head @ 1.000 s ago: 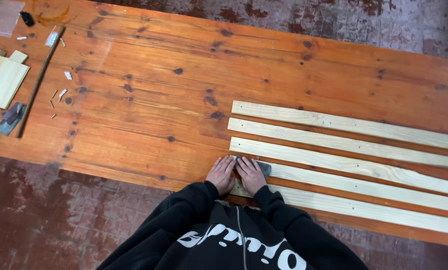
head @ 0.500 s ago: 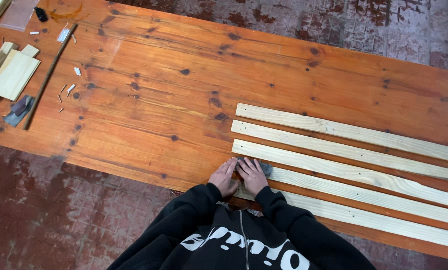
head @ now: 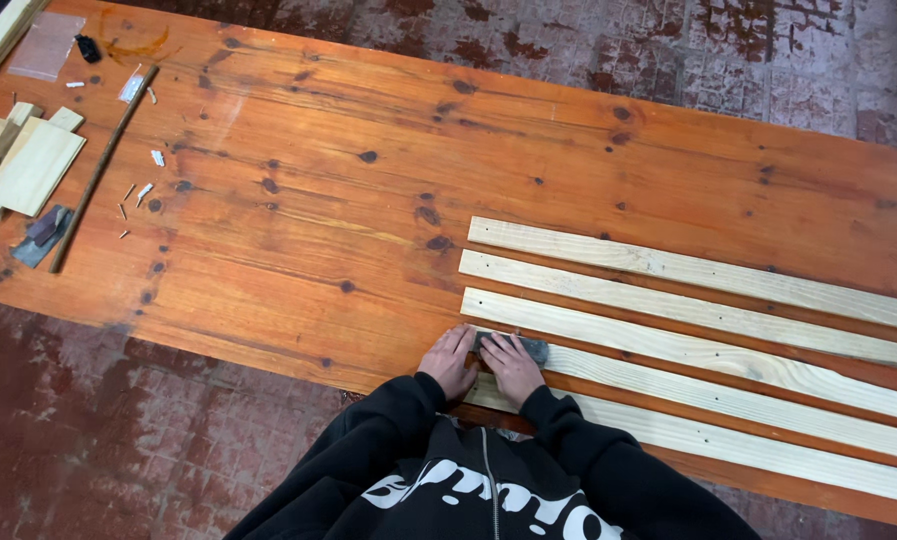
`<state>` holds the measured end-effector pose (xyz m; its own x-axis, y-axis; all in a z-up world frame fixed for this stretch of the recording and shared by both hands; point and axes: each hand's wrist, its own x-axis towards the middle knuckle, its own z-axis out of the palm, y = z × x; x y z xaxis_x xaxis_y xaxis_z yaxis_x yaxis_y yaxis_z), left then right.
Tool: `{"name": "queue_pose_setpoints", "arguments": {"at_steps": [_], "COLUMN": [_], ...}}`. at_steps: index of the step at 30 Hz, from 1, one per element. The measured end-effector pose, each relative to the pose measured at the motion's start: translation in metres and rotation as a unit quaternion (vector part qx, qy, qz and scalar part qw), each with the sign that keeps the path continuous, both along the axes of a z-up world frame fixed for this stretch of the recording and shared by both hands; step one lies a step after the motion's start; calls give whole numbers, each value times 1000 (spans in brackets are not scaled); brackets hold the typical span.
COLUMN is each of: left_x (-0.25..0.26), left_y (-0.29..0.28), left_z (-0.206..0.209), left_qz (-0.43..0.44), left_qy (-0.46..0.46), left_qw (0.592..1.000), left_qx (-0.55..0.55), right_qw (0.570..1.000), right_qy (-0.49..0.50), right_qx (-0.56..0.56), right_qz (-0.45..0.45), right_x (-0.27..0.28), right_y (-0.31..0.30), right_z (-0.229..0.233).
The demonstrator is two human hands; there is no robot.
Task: The person sands the surface of several light-colored wooden planks laid out on a larger wooden workbench using a sanding block. The person moves the sanding block back and forth along the length of the planks repeatedly.
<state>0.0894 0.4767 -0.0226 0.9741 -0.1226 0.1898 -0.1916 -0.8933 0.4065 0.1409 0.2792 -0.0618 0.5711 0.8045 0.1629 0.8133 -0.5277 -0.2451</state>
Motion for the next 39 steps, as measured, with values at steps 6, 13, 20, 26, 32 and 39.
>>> {"name": "queue_pose_setpoints", "arguments": {"at_steps": [6,13,20,26,32,39], "left_x": [0,4,8,10,7,5], "left_y": [-2,-3,-6,-7,-8,-14], "left_z": [9,-14,-11,-14,-9,1], "left_qz": [-15,-6,13,17,11,10], "left_qy": [-6,-25,-86,-85,-46,-2], "left_qw": [1000,1000,996,996,998,999], "left_qx": [-3,16,33,29,34,42], "right_qw": [1000,1000,999,999,996,997], "right_qy": [-6,-2,-17,-45,-63,-61], "right_qx": [-1,17,28,23,56,48], "right_qz": [-18,0,1,-17,-19,-22], "right_x": [8,11,13,19,19,22], "right_y": [10,5,-17,0,-1,-7], "right_z": [6,-18,-18,-22,-17,-11]}}
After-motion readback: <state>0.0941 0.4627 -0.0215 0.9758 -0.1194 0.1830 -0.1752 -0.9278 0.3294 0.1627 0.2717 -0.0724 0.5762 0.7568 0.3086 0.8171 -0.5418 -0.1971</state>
